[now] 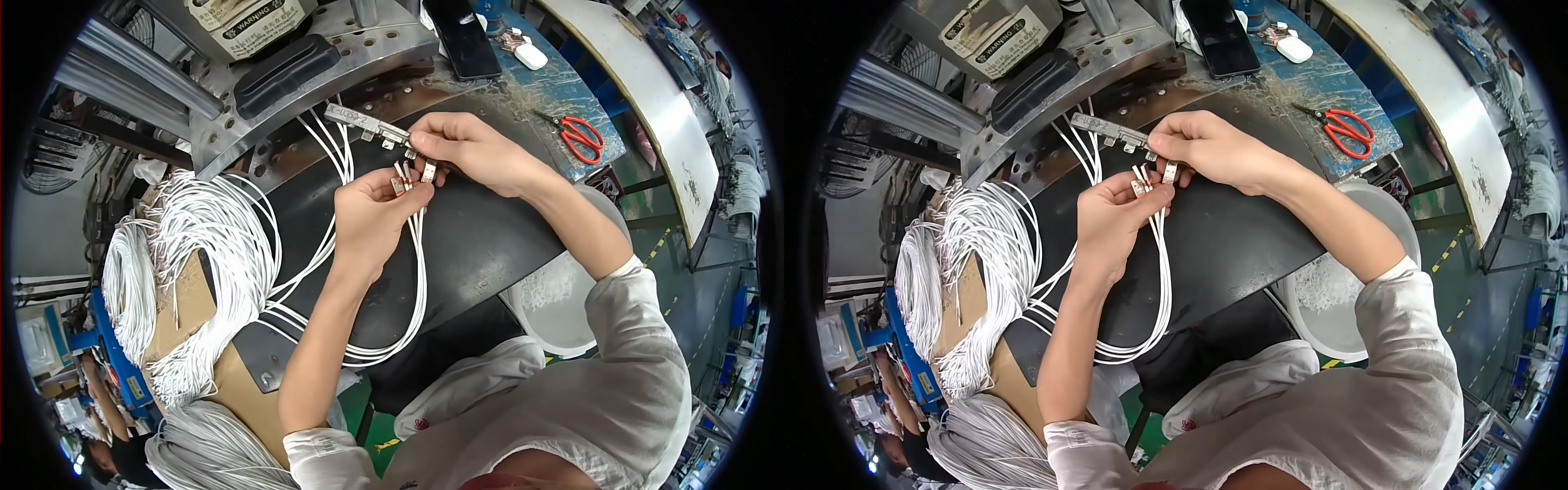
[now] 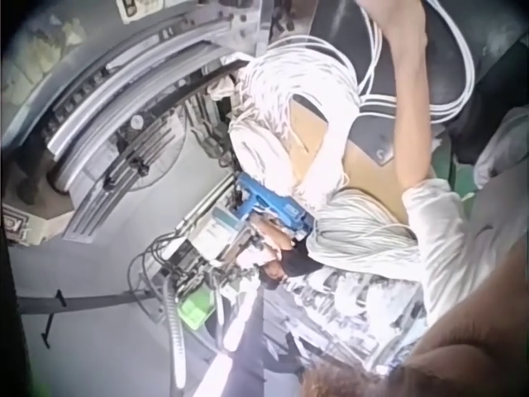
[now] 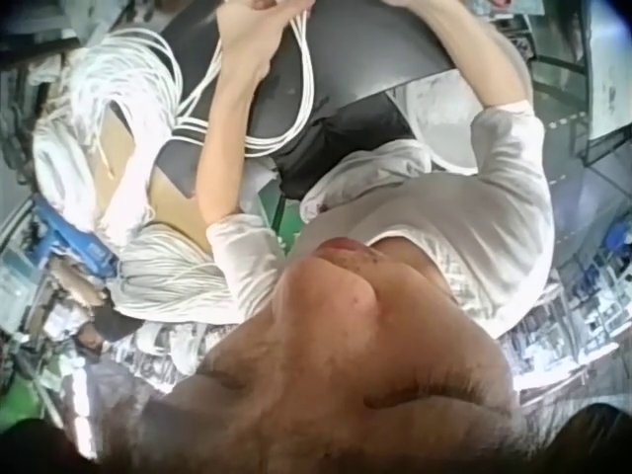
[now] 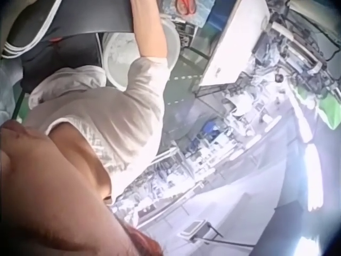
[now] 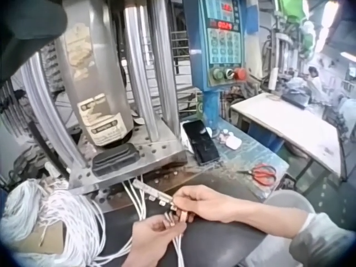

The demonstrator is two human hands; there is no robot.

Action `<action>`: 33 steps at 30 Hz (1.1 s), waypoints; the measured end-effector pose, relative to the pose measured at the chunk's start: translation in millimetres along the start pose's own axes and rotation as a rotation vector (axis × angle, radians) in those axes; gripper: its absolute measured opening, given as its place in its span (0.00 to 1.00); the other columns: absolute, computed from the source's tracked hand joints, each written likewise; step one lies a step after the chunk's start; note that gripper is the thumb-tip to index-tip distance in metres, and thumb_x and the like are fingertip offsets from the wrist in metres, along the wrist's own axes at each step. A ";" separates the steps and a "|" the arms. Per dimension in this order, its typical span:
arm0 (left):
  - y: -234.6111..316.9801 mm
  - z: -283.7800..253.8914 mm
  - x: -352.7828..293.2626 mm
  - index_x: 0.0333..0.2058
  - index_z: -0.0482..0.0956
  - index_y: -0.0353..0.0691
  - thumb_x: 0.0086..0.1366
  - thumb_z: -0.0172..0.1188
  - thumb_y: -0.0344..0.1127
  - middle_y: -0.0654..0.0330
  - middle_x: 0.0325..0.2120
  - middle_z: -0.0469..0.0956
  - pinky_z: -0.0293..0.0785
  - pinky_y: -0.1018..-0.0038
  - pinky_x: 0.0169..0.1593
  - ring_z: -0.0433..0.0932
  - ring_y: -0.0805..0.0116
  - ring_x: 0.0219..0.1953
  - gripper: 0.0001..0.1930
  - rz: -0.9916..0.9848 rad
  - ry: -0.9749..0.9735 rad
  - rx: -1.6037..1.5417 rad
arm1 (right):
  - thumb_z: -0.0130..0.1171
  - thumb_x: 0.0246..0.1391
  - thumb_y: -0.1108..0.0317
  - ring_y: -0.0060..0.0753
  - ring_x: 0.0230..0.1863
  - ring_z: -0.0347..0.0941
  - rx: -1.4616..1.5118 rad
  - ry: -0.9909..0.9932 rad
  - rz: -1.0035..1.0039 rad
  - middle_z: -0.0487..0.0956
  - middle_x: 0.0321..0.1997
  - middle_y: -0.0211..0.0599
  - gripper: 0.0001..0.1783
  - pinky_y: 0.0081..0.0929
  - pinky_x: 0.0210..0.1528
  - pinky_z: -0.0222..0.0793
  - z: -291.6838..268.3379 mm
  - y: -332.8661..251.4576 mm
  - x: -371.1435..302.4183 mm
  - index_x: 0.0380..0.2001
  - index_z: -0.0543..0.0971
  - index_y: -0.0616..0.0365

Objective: The person picks up bundles of wires and inserts their connectors into an industrial machine at an assembly station by hand.

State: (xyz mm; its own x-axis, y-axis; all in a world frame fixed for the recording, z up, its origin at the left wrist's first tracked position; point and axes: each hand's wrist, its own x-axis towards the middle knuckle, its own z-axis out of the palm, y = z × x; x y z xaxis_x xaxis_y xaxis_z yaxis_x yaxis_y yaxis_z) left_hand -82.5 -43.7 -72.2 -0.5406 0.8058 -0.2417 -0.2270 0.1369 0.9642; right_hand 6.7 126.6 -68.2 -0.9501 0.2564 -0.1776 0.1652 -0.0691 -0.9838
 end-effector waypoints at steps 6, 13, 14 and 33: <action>6.3 -8.1 -3.7 0.41 0.81 0.31 0.64 0.66 0.27 0.61 0.32 0.83 0.78 0.80 0.41 0.80 0.76 0.31 0.09 -0.116 -0.062 -0.148 | 0.52 0.70 0.60 0.15 0.31 0.73 -0.112 0.010 0.105 0.80 0.33 0.26 0.14 0.15 0.29 0.64 2.2 -11.8 -15.3 0.45 0.77 0.61; 2.1 -16.0 1.4 0.42 0.80 0.29 0.65 0.65 0.27 0.61 0.33 0.82 0.81 0.78 0.40 0.81 0.75 0.32 0.09 -0.182 -0.127 -0.097 | 0.53 0.69 0.60 0.14 0.29 0.73 0.001 -0.031 0.028 0.80 0.35 0.26 0.15 0.14 0.25 0.59 -9.6 -5.1 -7.0 0.48 0.77 0.61; 0.2 -14.3 2.1 0.41 0.80 0.29 0.65 0.66 0.27 0.60 0.33 0.82 0.81 0.78 0.40 0.81 0.75 0.33 0.09 -0.169 -0.113 -0.085 | 0.53 0.69 0.60 0.14 0.29 0.73 0.003 -0.030 0.031 0.80 0.35 0.26 0.15 0.14 0.25 0.59 -10.1 -4.6 -6.2 0.48 0.77 0.61; 10.1 -13.1 -3.9 0.39 0.81 0.30 0.63 0.69 0.28 0.60 0.31 0.82 0.82 0.78 0.34 0.81 0.74 0.28 0.09 -0.234 -0.044 -0.057 | 0.57 0.66 0.67 0.17 0.31 0.73 -0.126 -0.110 -0.021 0.81 0.33 0.31 0.11 0.20 0.32 0.72 -14.7 -13.3 -5.9 0.41 0.80 0.66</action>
State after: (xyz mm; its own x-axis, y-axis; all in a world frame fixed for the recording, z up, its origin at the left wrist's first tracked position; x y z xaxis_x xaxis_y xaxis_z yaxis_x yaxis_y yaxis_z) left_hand -93.3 -53.0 -63.0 -0.4328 0.7804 -0.4514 -0.3877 0.2909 0.8747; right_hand 14.0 140.2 -54.4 -0.9759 0.1485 -0.1602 0.1703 0.0580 -0.9837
